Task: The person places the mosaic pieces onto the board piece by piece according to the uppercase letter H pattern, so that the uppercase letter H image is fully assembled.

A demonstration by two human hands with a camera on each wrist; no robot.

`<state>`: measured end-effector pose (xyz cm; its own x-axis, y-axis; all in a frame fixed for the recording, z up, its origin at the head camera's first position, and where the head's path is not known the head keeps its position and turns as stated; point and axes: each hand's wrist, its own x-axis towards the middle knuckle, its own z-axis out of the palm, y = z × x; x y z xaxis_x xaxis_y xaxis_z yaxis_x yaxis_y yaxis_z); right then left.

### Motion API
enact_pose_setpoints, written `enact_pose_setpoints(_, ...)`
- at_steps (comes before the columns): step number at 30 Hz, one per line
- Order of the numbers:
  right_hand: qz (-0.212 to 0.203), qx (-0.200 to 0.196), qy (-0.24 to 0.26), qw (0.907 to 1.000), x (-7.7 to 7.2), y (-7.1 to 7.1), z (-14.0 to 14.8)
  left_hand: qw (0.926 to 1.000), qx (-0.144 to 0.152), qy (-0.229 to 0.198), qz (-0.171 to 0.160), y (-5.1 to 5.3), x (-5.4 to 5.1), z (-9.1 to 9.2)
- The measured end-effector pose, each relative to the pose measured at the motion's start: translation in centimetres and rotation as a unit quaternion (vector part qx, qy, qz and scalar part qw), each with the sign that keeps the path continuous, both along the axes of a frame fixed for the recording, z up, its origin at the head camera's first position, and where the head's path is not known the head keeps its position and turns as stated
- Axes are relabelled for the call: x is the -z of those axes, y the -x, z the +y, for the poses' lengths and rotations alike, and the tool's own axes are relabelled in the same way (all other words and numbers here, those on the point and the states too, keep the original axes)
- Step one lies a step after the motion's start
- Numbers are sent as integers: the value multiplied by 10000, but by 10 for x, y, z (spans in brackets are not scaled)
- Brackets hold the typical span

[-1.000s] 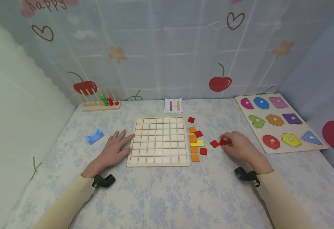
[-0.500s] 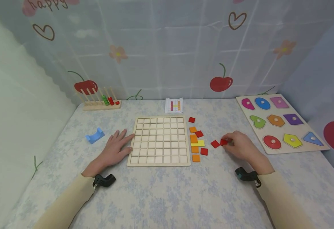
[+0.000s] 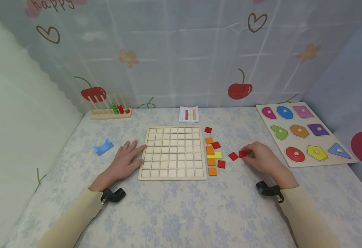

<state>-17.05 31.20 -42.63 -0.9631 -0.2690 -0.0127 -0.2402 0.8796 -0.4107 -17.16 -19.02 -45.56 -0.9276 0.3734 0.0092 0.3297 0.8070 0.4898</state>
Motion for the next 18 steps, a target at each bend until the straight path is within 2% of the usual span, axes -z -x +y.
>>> enact_pose_setpoints(18, 166, -58, -3, 9998, 1, 0, -1, 9999, 81, 82, 29, 1, 3, -1)
